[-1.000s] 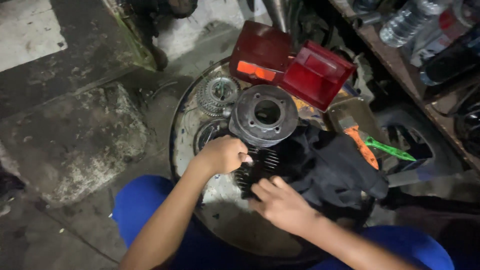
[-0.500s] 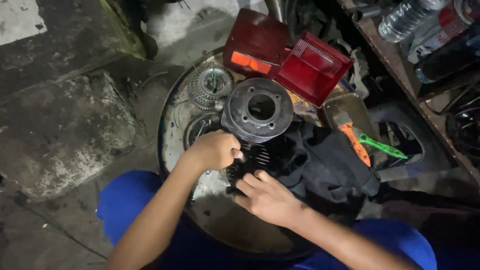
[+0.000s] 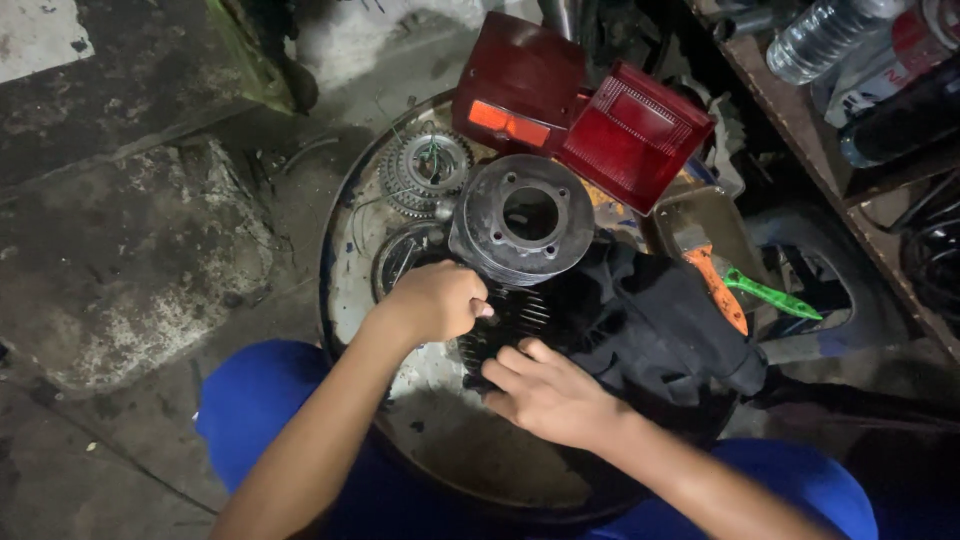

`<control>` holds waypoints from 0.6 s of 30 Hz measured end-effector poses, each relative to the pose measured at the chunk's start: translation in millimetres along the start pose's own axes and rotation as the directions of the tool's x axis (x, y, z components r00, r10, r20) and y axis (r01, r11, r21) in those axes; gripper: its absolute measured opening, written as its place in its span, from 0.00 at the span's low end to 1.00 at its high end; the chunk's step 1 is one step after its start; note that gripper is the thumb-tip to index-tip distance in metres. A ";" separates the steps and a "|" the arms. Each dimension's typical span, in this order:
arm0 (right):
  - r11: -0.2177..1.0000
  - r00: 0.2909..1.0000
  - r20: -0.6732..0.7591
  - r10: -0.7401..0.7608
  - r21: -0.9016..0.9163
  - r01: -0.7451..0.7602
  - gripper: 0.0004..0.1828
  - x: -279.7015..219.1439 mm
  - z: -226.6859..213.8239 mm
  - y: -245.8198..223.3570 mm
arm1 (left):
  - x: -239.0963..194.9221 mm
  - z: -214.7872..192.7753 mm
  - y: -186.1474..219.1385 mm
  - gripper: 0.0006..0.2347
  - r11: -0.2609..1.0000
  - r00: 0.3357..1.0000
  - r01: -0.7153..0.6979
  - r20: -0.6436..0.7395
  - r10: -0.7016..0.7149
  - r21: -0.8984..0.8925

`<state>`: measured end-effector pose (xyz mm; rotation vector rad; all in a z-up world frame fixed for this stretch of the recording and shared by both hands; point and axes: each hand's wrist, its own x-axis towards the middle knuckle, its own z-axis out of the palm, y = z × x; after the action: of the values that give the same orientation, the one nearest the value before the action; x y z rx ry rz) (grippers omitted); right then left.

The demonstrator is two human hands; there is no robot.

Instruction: Cleaning and inspecting motorcycle engine components including a cylinder block and gears using a cloth

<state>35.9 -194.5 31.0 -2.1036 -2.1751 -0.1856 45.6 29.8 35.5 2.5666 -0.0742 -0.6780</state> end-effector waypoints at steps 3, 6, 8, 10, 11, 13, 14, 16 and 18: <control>1.000 0.999 -0.043 0.026 0.017 -0.025 0.09 -2.1 -2.8 -1.0 | 0.9 -1.1 -0.2 0.16 0.998 0.999 -0.032 0.026 0.031 0.059; 0.997 0.998 -0.001 0.057 0.054 -0.057 0.08 -15.5 -8.0 1.0 | -2.1 -3.8 2.7 0.15 0.997 0.999 -0.005 0.038 0.002 0.080; 0.994 0.997 0.021 0.070 0.086 -0.072 0.09 -21.3 -20.7 3.5 | -1.4 -3.7 3.0 0.15 0.996 0.999 0.000 0.052 -0.005 0.091; 0.990 0.996 0.041 0.080 0.111 -0.085 0.10 -29.1 -27.4 7.1 | 0.4 -4.3 2.6 0.14 0.995 0.998 0.005 0.060 -0.012 0.103; 0.991 0.996 0.055 0.075 0.103 -0.081 0.09 -34.3 -27.3 8.5 | 1.3 -3.8 2.0 0.13 0.995 0.999 -0.001 0.039 -0.003 0.104; 0.992 0.995 0.068 0.070 0.103 -0.076 0.07 -42.8 -25.0 7.3 | 0.7 1.3 -0.7 0.13 0.995 1.000 -0.002 0.024 0.000 0.105; 0.993 0.996 0.068 0.066 0.093 -0.072 0.07 -44.6 -23.3 8.6 | 2.0 1.9 -2.9 0.13 0.997 1.000 -0.024 0.018 0.022 0.077; 0.994 0.996 0.065 0.060 0.085 -0.066 0.07 -45.3 -17.9 8.8 | 2.0 1.7 -5.0 0.13 0.998 0.999 -0.042 0.012 0.041 0.051; 0.999 1.000 0.016 0.022 0.045 -0.022 0.08 -43.4 -10.6 6.7 | 0.9 0.4 -4.6 0.20 0.998 0.996 -0.066 0.051 0.067 -0.010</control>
<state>44.1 -238.8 34.4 -2.1111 -2.1428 -0.1170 45.9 33.6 32.6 2.5266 -0.1724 -0.7172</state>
